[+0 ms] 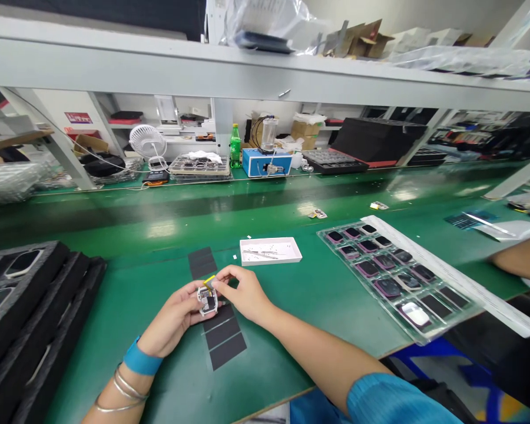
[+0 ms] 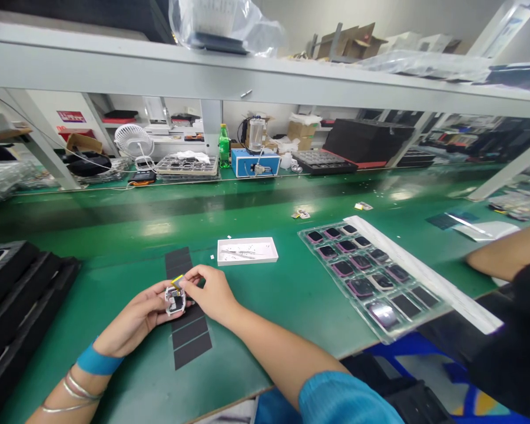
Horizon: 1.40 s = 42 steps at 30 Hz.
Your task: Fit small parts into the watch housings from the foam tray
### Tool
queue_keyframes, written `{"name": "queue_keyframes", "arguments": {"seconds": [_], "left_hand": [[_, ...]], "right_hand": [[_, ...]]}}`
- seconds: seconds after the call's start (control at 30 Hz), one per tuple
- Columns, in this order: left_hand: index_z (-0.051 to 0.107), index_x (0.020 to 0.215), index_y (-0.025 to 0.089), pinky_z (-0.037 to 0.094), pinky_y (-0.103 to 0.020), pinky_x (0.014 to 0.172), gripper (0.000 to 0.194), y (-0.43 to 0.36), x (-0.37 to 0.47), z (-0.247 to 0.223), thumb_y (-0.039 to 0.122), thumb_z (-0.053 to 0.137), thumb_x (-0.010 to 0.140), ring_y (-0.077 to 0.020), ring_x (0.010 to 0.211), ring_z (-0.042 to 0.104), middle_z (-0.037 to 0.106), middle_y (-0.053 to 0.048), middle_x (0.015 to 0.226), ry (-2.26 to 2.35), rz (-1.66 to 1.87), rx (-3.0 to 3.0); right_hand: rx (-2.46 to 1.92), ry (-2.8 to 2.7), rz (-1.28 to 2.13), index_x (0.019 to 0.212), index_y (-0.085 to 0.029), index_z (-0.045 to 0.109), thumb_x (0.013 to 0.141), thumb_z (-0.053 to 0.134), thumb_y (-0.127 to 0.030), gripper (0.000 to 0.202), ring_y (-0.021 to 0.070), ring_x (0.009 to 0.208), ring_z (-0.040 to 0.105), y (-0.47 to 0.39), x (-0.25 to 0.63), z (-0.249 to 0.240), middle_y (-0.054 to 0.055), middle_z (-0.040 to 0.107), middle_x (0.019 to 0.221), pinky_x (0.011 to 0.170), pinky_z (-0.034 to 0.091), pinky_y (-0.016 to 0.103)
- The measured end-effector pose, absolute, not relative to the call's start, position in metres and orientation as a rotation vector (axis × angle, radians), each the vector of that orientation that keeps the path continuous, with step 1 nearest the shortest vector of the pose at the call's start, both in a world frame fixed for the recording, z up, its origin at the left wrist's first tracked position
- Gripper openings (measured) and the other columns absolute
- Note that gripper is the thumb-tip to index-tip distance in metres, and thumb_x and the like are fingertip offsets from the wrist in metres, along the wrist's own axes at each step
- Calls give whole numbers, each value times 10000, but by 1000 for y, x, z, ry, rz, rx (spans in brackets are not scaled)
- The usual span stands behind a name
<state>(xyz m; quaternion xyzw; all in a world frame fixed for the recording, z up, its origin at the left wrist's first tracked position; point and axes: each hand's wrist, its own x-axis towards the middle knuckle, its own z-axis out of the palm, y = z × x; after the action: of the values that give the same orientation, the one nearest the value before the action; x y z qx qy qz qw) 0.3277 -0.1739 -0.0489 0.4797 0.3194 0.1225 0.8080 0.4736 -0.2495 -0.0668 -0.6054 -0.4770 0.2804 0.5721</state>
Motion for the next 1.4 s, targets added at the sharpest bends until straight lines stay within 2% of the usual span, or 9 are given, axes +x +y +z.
{"name": "queue_keyframes", "arguments": {"seconds": [0.1, 0.3, 0.4, 0.53, 0.73, 0.9, 1.07, 1.17, 1.4], "left_hand": [[547, 1033, 166, 495, -289, 819, 452, -175, 328, -49, 170, 742, 625, -209, 949, 605, 635, -77, 1011, 640, 249, 1065], [562, 938, 160, 511, -258, 692, 358, -174, 331, -55, 306, 736, 662, -166, 773, 620, 646, -44, 812, 758, 249, 1149], [594, 911, 159, 513, -240, 648, 300, -174, 331, -55, 317, 712, 686, -153, 741, 613, 641, -40, 794, 772, 264, 1119], [625, 969, 155, 529, -291, 750, 266, -171, 330, -54, 196, 657, 707, -154, 776, 616, 652, -58, 897, 735, 307, 958], [612, 1057, 123, 515, -303, 827, 318, -168, 330, -53, 142, 585, 740, -185, 865, 630, 651, -102, 1007, 699, 351, 760], [559, 1121, 168, 501, -291, 852, 396, -170, 328, -53, 175, 671, 742, -171, 922, 614, 622, -89, 1094, 643, 375, 919], [549, 1148, 184, 491, -313, 863, 450, -171, 327, -55, 228, 703, 727, -210, 994, 591, 614, -100, 1120, 600, 369, 1027], [577, 1131, 169, 482, -325, 875, 424, -172, 329, -56, 252, 697, 733, -231, 1008, 585, 624, -116, 1103, 569, 331, 1089], [625, 1081, 179, 493, -340, 859, 366, -172, 328, -60, 273, 691, 733, -247, 981, 595, 638, -101, 1084, 537, 391, 1215]], "right_hand": [[-1466, -1130, 571, 775, -166, 637, 765, 617, -238, 76, 127, 721, 581, -252, 472, -64, -2, 636, 752, 691, 447, 233], [-1525, -1221, 443, 763, -180, 640, 765, 626, -220, 43, 134, 762, 588, -252, 466, -64, -1, 646, 764, 706, 438, 234], [-1530, -1281, 350, 761, -189, 635, 771, 625, -209, 25, 132, 749, 588, -252, 463, -66, -13, 654, 756, 823, 433, 279], [-1484, -1535, 105, 771, -203, 618, 807, 563, -170, 74, 126, 727, 578, -254, 463, -68, -22, 654, 751, 1041, 297, 389], [-1484, -1918, -158, 855, -208, 625, 894, 451, -134, 193, 153, 832, 533, -257, 468, -66, 19, 653, 873, 1096, 162, 495], [-1429, -1708, 81, 865, -202, 631, 828, 595, -170, 61, 160, 980, 513, -255, 470, -67, 32, 604, 1001, 1008, 352, 388], [-1339, -1299, 727, 1252, -206, 423, 693, 664, -94, 620, 164, 1051, 521, -250, 474, -74, 90, 485, 1225, 889, 465, 320], [-1217, -1235, 1082, 1329, -196, 329, 742, 589, -67, 655, 135, 905, 590, -249, 474, -78, 88, 559, 1128, 756, 506, 263], [-1277, -1312, 868, 1226, -205, 479, 748, 520, -37, 508, 131, 836, 612, -253, 466, -76, 32, 625, 998, 756, 514, 256]]}}
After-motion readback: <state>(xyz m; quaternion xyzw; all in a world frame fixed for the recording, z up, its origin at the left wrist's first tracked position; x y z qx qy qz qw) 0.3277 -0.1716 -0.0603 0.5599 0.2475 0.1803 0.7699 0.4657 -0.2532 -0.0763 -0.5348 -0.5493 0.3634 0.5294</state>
